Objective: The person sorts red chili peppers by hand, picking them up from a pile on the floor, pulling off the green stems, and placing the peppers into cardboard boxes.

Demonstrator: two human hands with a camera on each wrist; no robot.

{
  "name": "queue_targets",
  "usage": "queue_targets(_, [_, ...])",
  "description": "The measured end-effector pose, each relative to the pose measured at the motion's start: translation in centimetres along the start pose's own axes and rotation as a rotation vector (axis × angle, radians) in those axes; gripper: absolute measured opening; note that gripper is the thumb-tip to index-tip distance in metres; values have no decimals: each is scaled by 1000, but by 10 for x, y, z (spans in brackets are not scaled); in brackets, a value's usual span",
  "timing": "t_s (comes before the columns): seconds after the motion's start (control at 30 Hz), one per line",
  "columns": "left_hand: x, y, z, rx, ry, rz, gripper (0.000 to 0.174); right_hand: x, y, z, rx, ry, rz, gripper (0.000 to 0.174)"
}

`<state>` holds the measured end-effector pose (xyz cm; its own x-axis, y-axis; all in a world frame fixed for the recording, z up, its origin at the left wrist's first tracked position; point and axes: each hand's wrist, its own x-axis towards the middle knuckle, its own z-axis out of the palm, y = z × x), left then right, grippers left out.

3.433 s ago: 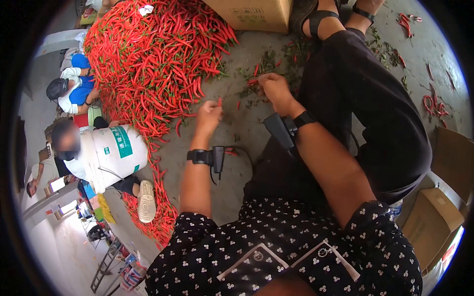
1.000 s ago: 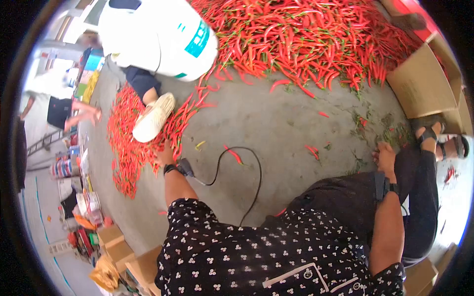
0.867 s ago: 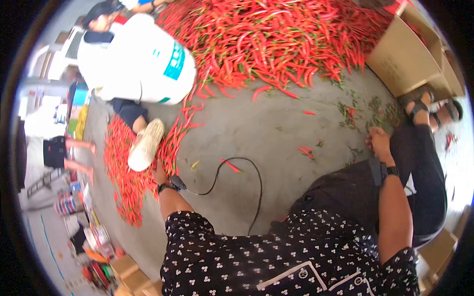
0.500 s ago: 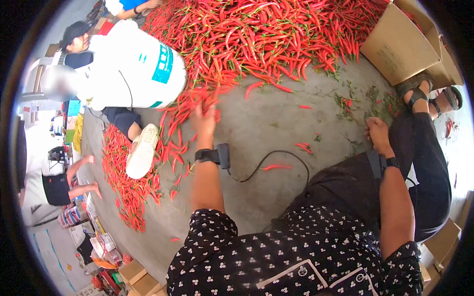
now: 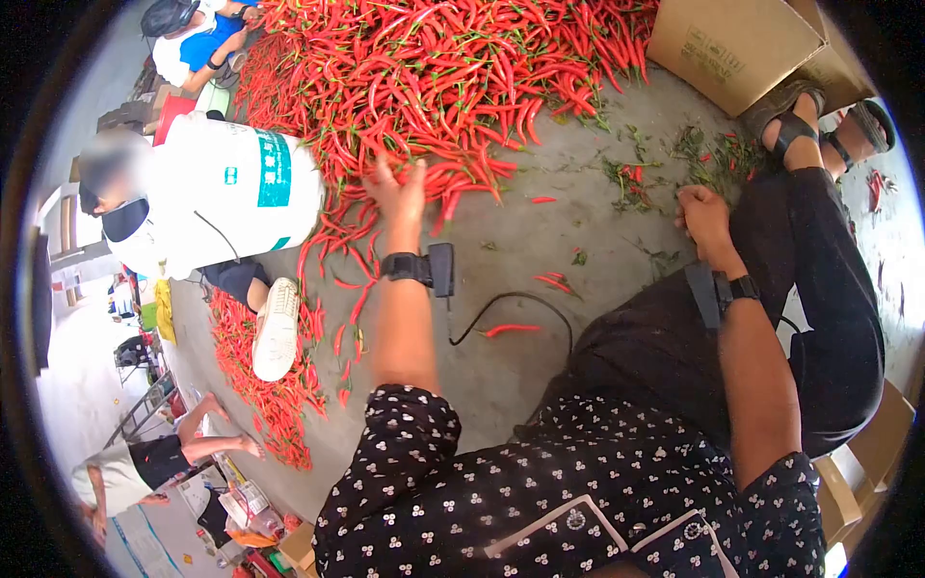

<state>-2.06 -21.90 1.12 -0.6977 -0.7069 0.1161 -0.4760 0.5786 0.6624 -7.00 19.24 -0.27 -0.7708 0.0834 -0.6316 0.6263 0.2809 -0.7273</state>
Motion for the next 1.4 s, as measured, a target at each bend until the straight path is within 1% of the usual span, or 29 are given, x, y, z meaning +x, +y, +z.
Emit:
queue_targets(0.03, [-9,7,9,-45,-17,66,74,2,1,0,14,-6,-7,21])
queue_targets(0.1, [-33,22,14,-76,-218,301,73,2,0,-4,20,-32,1,21])
queue_targets(0.17, [-60,36,4,-253,-289,434,65,0,-2,-3,15,-88,7,21])
queue_targets(0.2, [-69,36,-4,-181,-179,456,59,-2,-3,-4,38,-83,22,21])
queue_targets(0.23, [-68,26,-15,-169,-168,449,59,-1,-3,-5,63,-67,35,20])
queue_targets(0.3, [-62,-14,-43,265,218,395,55,1,0,-7,62,-81,37,20])
queue_targets(0.37, [-64,-63,-72,342,344,-35,52,2,0,-7,50,-81,9,21])
queue_targets(0.43, [-76,-96,-98,563,423,-337,52,0,-3,-6,45,-83,15,22])
queue_targets(0.47, [-75,-108,-100,564,429,-337,52,-1,-3,-5,36,-80,23,23])
queue_targets(0.53, [-74,-126,-99,578,201,-591,52,3,0,-5,26,-81,8,24])
queue_targets(0.57, [-71,-127,-92,575,197,-595,52,4,2,-6,11,-77,-4,24])
queue_targets(0.63, [-53,-123,-69,200,99,186,57,3,4,-4,-1,-77,-1,24])
queue_targets(0.67, [-41,-116,-66,186,98,190,57,4,3,-6,-6,-76,0,24])
queue_targets(0.73, [-11,-103,-72,194,293,309,60,-2,1,-5,-11,-53,5,24])
queue_targets(0.8, [24,-118,-85,366,392,-23,61,2,6,-8,17,-71,-14,23])
queue_targets(0.83, [36,-120,-90,357,375,-6,61,3,7,-10,28,-49,-6,23])
queue_targets(0.9, [50,-116,-98,-175,87,-496,67,3,6,-5,61,-80,-11,22])
queue_targets(0.93, [52,-114,-88,-170,74,-494,67,2,5,-3,65,-72,-1,22])
queue_targets(1.0, [48,-86,-53,-184,-42,-170,73,1,1,0,11,-67,-39,20])
queue_targets(1.03, [43,-71,-31,-55,19,-144,76,-2,0,2,11,-54,-26,20])
queue_targets(1.1, [22,-41,-4,-75,55,-43,79,-6,-6,5,-27,-30,-59,20])
queue_targets(1.13, [7,-25,1,-156,-36,-16,80,-7,-7,4,-30,-20,-45,20])
queue_targets(1.17, [-8,-9,2,-238,-125,14,82,-6,-7,3,-40,-47,-39,23])
queue_targets(1.2, [-23,0,2,-153,-219,14,85,-6,-9,3,-48,-73,-33,25])
queue_targets(1.23, [-35,0,8,-220,-222,221,84,-8,-10,3,-46,-64,-21,25])
queue_targets(1.3, [-66,14,2,-2,-200,314,84,-11,-14,5,-65,-67,-34,26])
queue_targets(1.33, [-85,24,-3,0,-209,319,84,-12,-13,6,-59,-63,-27,26])
queue_targets(1.4, [-124,50,-18,239,-205,480,74,-12,-12,9,22,-48,-91,23])
